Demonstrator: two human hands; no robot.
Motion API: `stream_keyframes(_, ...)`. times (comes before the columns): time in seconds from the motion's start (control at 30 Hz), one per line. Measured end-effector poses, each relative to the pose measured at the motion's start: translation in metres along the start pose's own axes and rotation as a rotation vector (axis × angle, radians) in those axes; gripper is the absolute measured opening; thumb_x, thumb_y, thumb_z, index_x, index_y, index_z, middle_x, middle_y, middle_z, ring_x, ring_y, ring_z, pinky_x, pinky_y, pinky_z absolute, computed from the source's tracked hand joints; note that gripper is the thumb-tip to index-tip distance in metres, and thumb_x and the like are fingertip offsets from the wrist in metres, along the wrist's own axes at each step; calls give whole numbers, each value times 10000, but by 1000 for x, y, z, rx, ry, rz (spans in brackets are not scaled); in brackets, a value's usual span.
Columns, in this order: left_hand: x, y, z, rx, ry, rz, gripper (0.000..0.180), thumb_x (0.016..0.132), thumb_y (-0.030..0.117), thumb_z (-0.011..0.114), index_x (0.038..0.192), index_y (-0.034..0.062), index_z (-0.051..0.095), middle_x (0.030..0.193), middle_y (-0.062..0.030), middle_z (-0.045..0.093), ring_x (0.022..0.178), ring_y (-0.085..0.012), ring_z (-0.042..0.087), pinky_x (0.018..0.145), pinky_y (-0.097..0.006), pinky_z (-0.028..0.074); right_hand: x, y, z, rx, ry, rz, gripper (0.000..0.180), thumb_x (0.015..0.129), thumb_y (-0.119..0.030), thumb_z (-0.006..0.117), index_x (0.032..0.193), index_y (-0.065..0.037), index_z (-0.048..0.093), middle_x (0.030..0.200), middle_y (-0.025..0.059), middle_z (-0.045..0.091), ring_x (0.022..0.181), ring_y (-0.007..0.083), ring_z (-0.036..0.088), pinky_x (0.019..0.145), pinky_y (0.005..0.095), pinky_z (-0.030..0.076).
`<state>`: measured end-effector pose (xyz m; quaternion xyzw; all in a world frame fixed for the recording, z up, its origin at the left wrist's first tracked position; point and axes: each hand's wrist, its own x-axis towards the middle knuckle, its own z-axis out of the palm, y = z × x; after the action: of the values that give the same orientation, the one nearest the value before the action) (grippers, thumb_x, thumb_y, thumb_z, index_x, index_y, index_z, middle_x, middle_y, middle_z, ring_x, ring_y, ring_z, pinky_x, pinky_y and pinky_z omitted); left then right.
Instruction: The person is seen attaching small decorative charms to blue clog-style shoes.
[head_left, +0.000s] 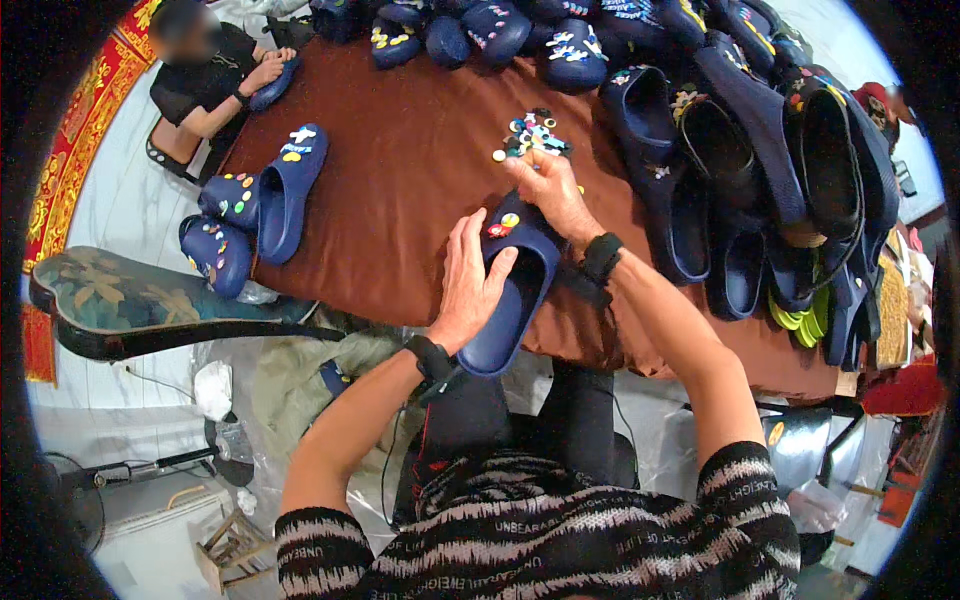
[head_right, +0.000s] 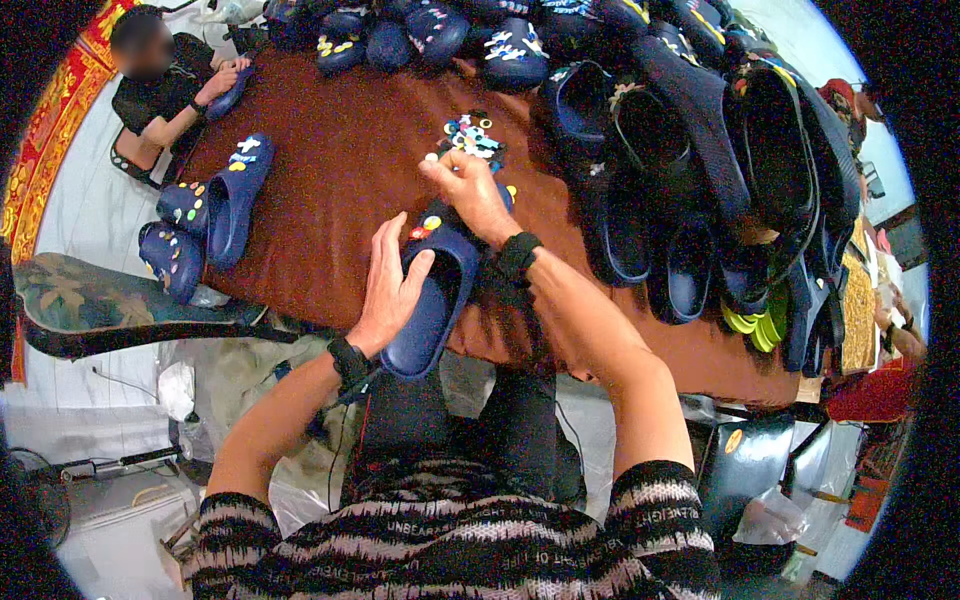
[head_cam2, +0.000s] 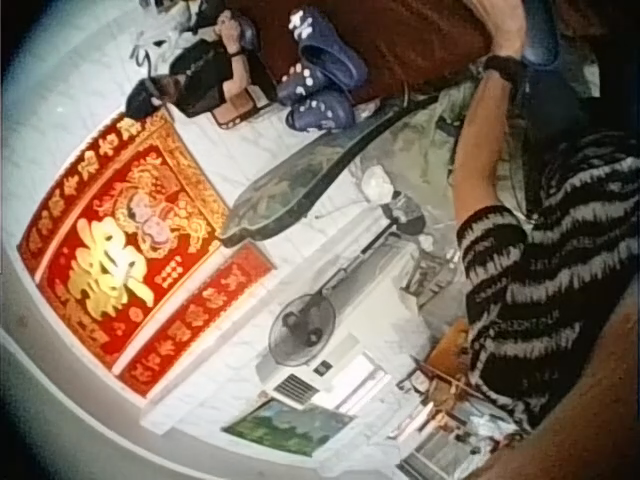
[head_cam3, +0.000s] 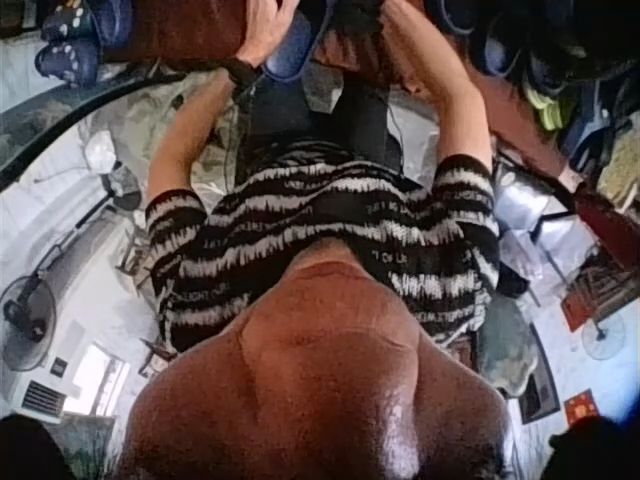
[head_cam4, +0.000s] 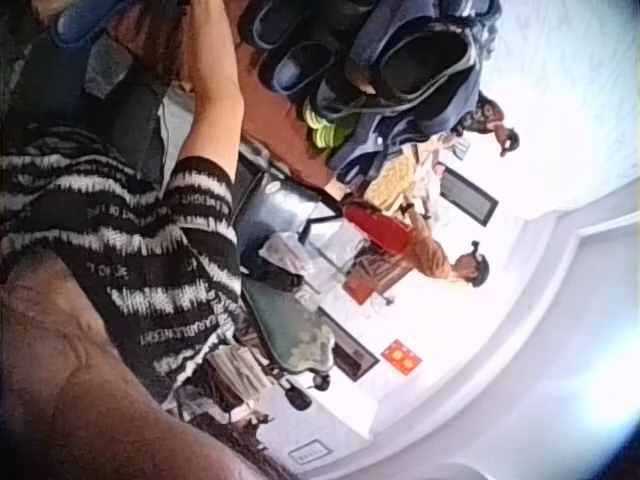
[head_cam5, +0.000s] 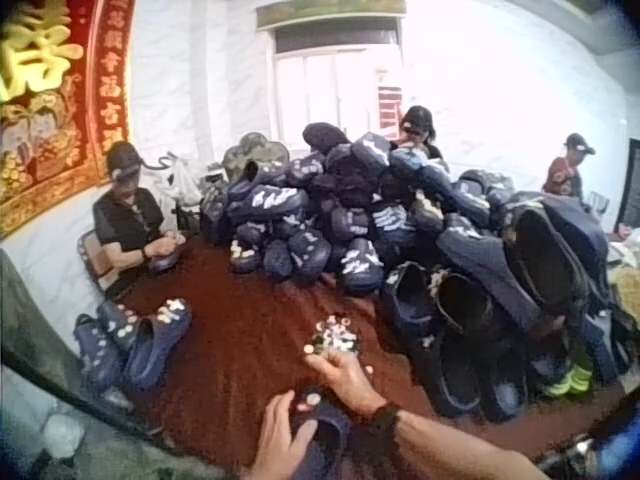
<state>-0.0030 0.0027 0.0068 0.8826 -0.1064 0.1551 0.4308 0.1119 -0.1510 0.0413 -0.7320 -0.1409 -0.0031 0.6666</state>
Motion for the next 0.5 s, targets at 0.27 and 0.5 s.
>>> stream_keyframes(0.27, 1, 1, 3, -93, -46, -14, 603, 1016, 425, 517, 1399, -33, 431, 1368, -263, 469, 1311, -409, 428, 1118, -477, 323, 52, 1, -39, -517, -190, -290, 272, 927, -268, 607, 910, -9, 692, 843, 174, 693, 799, 316, 673, 724, 428, 513)
stream_keyframes(0.5, -1, -5, 4, -73, -8, -38, 483, 1023, 366, 525, 1298, -31, 523, 1289, -245, 525, 1232, -402, 491, 1067, -456, 379, 11, 11, -18, -720, -509, -521, 264, 901, -261, 600, 817, -37, 713, 819, 192, 681, 781, 402, 660, 725, 497, 525)
